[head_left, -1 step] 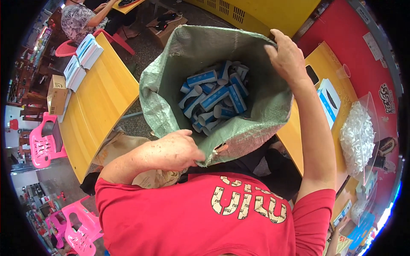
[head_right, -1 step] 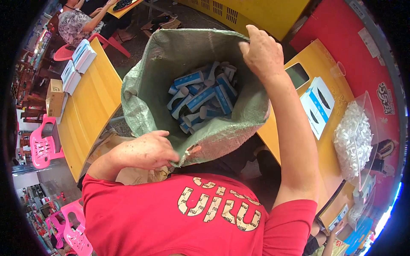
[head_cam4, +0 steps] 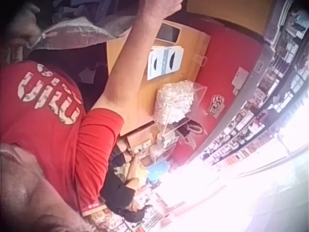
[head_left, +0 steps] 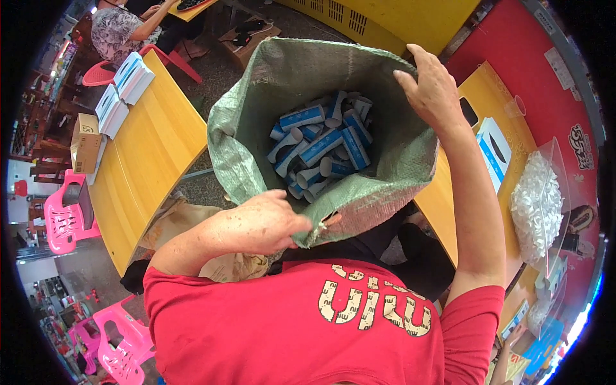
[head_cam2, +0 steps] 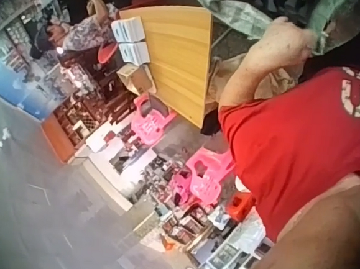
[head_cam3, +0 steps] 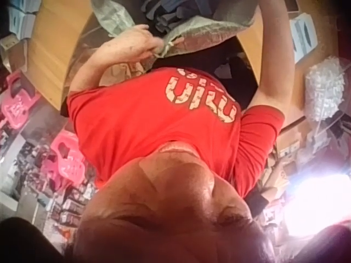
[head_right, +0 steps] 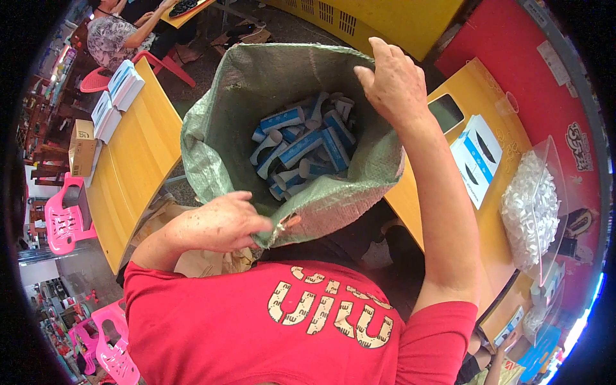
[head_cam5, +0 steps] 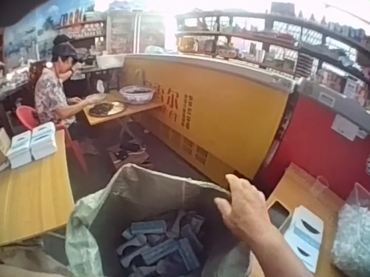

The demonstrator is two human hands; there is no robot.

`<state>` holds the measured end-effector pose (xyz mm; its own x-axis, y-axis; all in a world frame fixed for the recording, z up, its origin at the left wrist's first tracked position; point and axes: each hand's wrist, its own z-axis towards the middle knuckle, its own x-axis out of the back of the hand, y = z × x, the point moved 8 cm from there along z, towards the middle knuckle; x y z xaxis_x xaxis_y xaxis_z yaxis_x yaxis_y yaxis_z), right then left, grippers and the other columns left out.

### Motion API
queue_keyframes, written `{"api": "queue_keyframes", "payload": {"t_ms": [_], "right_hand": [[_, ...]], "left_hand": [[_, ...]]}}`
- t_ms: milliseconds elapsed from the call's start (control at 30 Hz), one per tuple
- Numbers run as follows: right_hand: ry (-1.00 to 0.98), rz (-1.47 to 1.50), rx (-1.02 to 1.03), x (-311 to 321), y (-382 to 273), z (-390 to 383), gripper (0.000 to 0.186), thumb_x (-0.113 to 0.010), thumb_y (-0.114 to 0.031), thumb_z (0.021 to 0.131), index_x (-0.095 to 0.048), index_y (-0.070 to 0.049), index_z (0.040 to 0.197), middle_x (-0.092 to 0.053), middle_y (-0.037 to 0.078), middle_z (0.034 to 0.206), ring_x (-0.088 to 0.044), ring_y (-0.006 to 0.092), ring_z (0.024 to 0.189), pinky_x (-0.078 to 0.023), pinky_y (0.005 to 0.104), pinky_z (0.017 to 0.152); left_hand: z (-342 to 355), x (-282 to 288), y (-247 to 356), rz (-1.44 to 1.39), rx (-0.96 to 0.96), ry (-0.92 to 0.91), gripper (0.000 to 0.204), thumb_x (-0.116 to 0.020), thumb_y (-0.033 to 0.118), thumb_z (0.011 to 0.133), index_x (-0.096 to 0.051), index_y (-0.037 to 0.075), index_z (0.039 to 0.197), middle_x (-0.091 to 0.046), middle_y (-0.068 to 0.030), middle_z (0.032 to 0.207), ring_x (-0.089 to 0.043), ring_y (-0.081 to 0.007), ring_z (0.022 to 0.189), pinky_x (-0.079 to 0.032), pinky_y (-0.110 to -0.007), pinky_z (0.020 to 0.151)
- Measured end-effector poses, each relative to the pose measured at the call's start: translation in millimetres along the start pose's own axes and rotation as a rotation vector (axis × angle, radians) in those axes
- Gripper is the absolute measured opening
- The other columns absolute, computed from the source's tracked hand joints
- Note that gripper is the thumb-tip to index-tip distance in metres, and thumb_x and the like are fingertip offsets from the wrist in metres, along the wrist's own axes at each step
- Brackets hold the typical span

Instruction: The person folds a white paper, wraps it around a small black umbrella, and secures it with a rubber band before placing it into a large bag. This process is repeated for a second umbrella while sitting at a table.

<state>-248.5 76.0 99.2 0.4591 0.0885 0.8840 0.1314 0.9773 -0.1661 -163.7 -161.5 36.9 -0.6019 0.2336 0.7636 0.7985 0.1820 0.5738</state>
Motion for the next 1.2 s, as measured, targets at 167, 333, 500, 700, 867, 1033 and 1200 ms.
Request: {"api": "queue_keyframes", "payload": {"t_ms": [167, 333, 500, 700, 867, 1033, 1200], "right_hand": [[-0.183, 0.352, -0.113, 37.3, 18.2, -49.7, 0.042, -0.054, -0.026, 0.075, -0.046, -0.003, 0.109, -0.051, 0.016, 0.104, -0.051, 0.0253, 0.091, -0.040, 0.0330, 0.080], [-0.370, 0.409, -0.307, 79.2, 71.3, -139.3, 0.032, -0.053, -0.017, 0.076, -0.048, -0.001, 0.104, -0.053, 0.014, 0.098, -0.054, 0.0213, 0.082, -0.042, 0.0298, 0.074], [-0.352, 0.603, -0.655, 117.3, 131.0, -278.2, 0.026, -0.048, -0.006, 0.079, -0.049, 0.001, 0.103, -0.051, 0.006, 0.096, -0.050, 0.0134, 0.088, -0.043, 0.0263, 0.076], [0.051, 1.040, -1.079, 142.7, 132.5, -451.9, 0.025, -0.050, -0.009, 0.080, -0.050, 0.000, 0.104, -0.056, 0.006, 0.087, -0.055, 0.0128, 0.074, -0.045, 0.0253, 0.070], [0.215, 1.081, -1.194, 151.7, 115.4, -522.4, 0.021, -0.047, -0.005, 0.081, -0.050, 0.000, 0.101, -0.057, 0.006, 0.084, -0.055, 0.0117, 0.072, -0.044, 0.0234, 0.069], [0.223, 1.025, -1.154, 159.5, 100.3, -526.1, 0.020, -0.046, -0.005, 0.082, -0.050, -0.001, 0.101, -0.056, 0.005, 0.085, -0.054, 0.0107, 0.072, -0.044, 0.0229, 0.069], [0.179, 1.019, -1.102, 157.0, 79.4, -515.1, 0.022, -0.046, -0.004, 0.081, -0.050, 0.000, 0.102, -0.055, 0.005, 0.085, -0.053, 0.0110, 0.074, -0.044, 0.0232, 0.071]], "left_hand": [[9.2, 3.8, 14.2, 0.164, -0.056, 0.042, 0.060, -0.066, 0.027, 0.065, -0.038, 0.009, 0.116, -0.053, -0.0104, 0.095, -0.049, -0.0239, 0.095, -0.034, -0.038, 0.081], [16.5, 23.4, 19.3, 0.089, 0.028, 0.134, 0.070, -0.067, 0.029, 0.063, -0.033, 0.002, 0.117, -0.053, -0.0154, 0.094, -0.051, -0.0291, 0.092, -0.036, -0.039, 0.082], [28.0, 45.9, 40.3, 0.288, 0.036, 0.601, 0.077, -0.068, 0.028, 0.062, -0.028, -0.002, 0.121, -0.045, -0.0202, 0.109, -0.046, -0.0327, 0.100, -0.039, -0.037, 0.082], [55.1, 29.7, -1.5, 0.339, 0.358, 0.571, 0.029, -0.059, 0.017, 0.069, -0.043, 0.005, 0.090, -0.055, -0.0141, 0.077, -0.055, -0.0314, 0.075, -0.044, -0.039, 0.063], [32.6, 58.3, 20.2, 0.294, 0.428, 0.594, 0.054, -0.062, 0.035, 0.069, -0.041, 0.005, 0.109, -0.057, -0.0154, 0.090, -0.055, -0.0307, 0.085, -0.044, -0.039, 0.071], [9.7, 66.9, 17.4, 0.336, 0.475, 0.638, 0.058, -0.054, 0.044, 0.074, -0.041, 0.004, 0.114, -0.054, -0.0169, 0.103, -0.051, -0.0299, 0.096, -0.041, -0.037, 0.080], [-9.9, 67.3, 36.1, 0.361, 0.324, 0.792, 0.046, -0.055, 0.035, 0.075, -0.047, 0.004, 0.107, -0.056, -0.0146, 0.096, -0.054, -0.0287, 0.089, -0.043, -0.036, 0.076]]}}
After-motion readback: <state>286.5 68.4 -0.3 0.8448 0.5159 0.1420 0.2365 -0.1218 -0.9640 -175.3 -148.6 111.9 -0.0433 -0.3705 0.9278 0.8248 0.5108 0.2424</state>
